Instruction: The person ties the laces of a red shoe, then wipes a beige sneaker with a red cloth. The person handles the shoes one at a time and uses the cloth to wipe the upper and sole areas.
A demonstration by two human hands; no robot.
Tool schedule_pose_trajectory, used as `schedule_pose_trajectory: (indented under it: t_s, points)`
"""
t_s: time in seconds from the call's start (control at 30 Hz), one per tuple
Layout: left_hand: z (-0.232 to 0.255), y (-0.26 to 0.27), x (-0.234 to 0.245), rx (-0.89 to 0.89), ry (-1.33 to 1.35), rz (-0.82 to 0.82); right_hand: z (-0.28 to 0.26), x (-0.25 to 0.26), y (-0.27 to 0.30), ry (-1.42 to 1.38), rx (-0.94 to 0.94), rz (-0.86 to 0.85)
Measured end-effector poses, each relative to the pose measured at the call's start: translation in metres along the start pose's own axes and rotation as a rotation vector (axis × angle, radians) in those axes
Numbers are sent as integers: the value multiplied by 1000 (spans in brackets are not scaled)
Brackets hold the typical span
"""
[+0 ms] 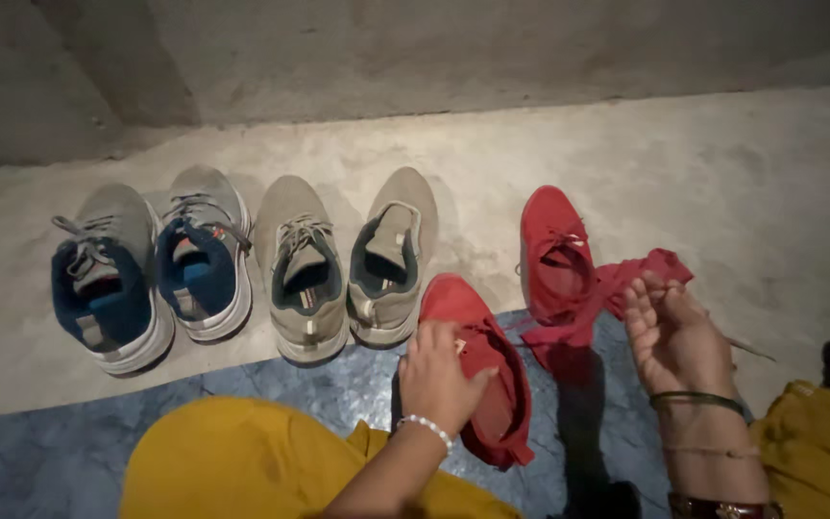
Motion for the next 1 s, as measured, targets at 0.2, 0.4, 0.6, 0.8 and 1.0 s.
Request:
schedule_pose_trajectory:
  t_s: [0.2,0.4,0.6,0.8,1.0]
  points:
    - [-13,10,-14,79,75,7,-31,-24,29,35,99,-141]
    - [-29,16,-24,158,134,-13,-55,-27,56,125,251,-85]
    - [-25,23,-7,43,-118,35,-67,-11,62,81,379,-137]
    - [11,47,2,-279,-25,206,-66,-27,91,242,270,-83]
    - [38,62,-37,-77,0,-128,-65,-60,125,318,230,-146]
Point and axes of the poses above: each hand's wrist, its own y-axis away from the middle knuckle, its own x-axis out of the back of the hand, z = x × y, the point moved 3 cm from there along -y, towards the middle knuckle, and after that the axes turned 11 degrees about -y, right-handed, at the moved point
